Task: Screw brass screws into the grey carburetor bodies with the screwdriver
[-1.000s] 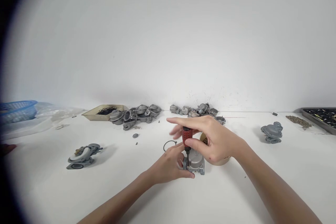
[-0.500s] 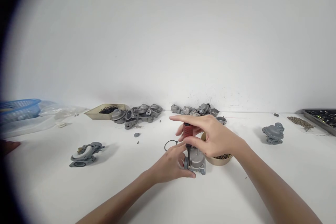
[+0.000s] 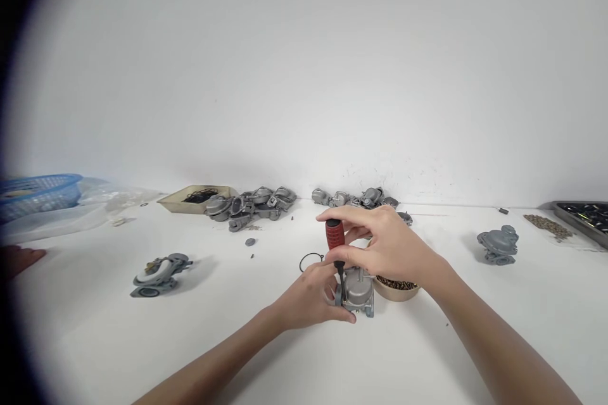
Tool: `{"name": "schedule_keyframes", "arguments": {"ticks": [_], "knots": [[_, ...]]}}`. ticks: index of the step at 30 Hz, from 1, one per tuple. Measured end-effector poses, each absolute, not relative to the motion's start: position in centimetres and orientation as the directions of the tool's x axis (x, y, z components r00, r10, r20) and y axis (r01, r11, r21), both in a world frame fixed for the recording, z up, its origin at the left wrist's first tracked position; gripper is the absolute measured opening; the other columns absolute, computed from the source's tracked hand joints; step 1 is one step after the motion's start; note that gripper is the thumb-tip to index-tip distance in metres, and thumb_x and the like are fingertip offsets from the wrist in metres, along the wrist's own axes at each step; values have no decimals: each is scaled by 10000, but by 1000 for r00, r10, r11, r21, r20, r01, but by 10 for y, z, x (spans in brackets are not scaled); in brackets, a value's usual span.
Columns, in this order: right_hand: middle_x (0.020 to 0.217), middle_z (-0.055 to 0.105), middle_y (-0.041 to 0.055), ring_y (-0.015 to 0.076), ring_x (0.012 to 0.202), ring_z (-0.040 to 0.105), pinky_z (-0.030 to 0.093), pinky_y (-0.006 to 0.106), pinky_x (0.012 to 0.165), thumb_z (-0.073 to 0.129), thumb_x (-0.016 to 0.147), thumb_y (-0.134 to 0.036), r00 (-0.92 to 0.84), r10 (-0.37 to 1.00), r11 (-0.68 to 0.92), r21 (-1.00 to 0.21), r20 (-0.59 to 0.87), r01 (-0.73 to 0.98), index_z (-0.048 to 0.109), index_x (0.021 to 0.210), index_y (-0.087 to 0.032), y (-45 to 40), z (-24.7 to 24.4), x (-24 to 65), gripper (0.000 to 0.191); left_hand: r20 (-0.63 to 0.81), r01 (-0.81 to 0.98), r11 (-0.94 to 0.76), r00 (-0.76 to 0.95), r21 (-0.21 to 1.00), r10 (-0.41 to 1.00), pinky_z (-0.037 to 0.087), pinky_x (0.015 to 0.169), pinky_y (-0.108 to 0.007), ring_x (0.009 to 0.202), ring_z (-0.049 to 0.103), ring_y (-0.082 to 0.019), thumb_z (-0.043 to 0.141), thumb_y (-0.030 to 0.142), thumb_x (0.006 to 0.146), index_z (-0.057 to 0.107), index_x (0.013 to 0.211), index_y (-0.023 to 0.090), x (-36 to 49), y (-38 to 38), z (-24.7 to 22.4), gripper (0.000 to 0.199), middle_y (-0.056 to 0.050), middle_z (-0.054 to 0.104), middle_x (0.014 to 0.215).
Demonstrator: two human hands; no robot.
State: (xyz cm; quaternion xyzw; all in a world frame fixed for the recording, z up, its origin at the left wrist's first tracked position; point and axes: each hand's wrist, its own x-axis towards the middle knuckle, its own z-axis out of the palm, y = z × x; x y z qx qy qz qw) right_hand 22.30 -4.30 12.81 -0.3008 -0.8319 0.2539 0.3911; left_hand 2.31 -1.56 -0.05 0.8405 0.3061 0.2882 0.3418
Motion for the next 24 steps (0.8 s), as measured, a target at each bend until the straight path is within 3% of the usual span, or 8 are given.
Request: {"name": "schedule_keyframes", "arguments": {"ticks": [2,5,7,10,17,20,24], "knots": [[935,754,-20,137,801,721,634,274,802,777,882,-220,-477,696,710,-614,536,345,724,1223,-247,-43,127,220,347,286,312,-582,640,751,713,589,751,-344,899,709,-267,1016,452,584,693,1240,264,23,-15,-2,755,-61,737,1191],[948,756,-12,145,856,728,632,299,843,683,938,-180,-514,657,744,-582,551,327,694,1317,-255,-43,125,221,386,297,340,-605,637,720,711,572,702,-320,819,697,-242,1007,498,584,713,1184,246,23,-14,-3,714,-48,757,1087],[1049,756,16,163,969,734,636,319,874,594,974,-141,-577,642,721,-653,504,231,669,1370,-264,-42,125,223,422,297,363,-619,639,697,710,567,687,-312,729,679,-206,1007,504,584,703,1232,257,23,-14,-4,758,-34,762,1052],[1155,739,46,189,1055,733,652,317,851,594,979,-145,-627,666,572,-817,405,80,701,1304,-259,-39,125,226,361,332,369,-655,639,659,694,571,734,-325,655,667,-175,1016,499,576,679,1314,284,22,-13,-5,839,-15,777,1038],[836,747,-25,120,689,716,653,220,659,807,831,-174,-449,836,426,-888,315,172,780,1117,-261,-38,132,225,300,455,380,-733,598,564,660,573,774,-332,890,759,-280,1009,569,544,704,1284,230,23,-14,-13,870,-70,793,1075],[787,744,-37,121,671,716,646,201,644,864,776,-191,-379,868,417,-884,320,211,785,1097,-260,-39,130,223,337,465,388,-733,585,558,664,583,807,-342,893,764,-278,1010,574,536,699,1308,266,24,-15,-13,887,-59,797,1065],[794,734,-31,129,606,711,647,233,607,849,807,-213,-348,865,458,-851,360,257,777,1129,-256,-38,124,224,332,469,406,-743,589,532,658,571,736,-315,799,757,-250,992,612,545,680,1340,318,24,-13,-13,904,-30,800,1014]]}}
